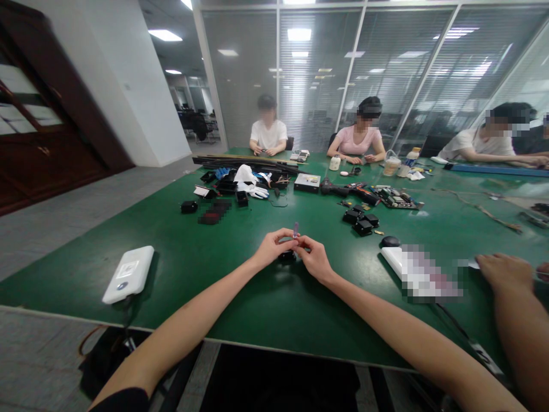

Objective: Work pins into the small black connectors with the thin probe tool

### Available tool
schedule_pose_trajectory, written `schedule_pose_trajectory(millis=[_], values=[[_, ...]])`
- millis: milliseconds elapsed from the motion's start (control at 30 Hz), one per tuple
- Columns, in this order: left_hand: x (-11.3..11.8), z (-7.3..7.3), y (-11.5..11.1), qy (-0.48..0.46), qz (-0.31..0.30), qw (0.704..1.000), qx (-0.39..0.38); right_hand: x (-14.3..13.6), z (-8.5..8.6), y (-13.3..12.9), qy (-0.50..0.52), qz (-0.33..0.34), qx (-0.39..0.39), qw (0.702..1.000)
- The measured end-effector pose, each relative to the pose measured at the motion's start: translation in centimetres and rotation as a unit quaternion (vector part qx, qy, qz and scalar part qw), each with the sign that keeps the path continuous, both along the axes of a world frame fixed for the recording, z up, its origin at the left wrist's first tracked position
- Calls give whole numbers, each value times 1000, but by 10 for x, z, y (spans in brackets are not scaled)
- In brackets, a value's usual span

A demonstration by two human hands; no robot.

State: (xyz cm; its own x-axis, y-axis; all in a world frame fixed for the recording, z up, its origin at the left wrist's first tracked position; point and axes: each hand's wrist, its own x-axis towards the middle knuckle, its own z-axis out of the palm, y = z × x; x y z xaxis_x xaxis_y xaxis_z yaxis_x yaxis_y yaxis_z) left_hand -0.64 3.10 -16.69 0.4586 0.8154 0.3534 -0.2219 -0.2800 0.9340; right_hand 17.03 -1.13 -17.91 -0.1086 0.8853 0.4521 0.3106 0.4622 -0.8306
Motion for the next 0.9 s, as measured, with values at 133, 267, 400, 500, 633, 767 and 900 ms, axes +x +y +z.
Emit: schedule_pose_trajectory(millis=[133,267,400,500,633,767,900], values=[[-3,2,0,16,-12,999,28,-1,1,0,9,12,0,1000],[-3,2,0,20,6,999,27,-2,4,-2,2,28,-2,1000],[0,1,1,-8,7,1000,2,-1,8,-4,-6,22,-12,1000],[2,1,1,-29,2,999,-22,-2,10,-5,-6,17,-23,1000],[2,2,1,-23,-2,999,-34,-3,11,-5,0,18,-22,1000],[3,4,-1,-18,-4,999,-38,-2,8,-3,4,17,-24,1000],[1,6,-3,-8,-3,1000,-28,-2,3,-1,3,12,-23,1000]])
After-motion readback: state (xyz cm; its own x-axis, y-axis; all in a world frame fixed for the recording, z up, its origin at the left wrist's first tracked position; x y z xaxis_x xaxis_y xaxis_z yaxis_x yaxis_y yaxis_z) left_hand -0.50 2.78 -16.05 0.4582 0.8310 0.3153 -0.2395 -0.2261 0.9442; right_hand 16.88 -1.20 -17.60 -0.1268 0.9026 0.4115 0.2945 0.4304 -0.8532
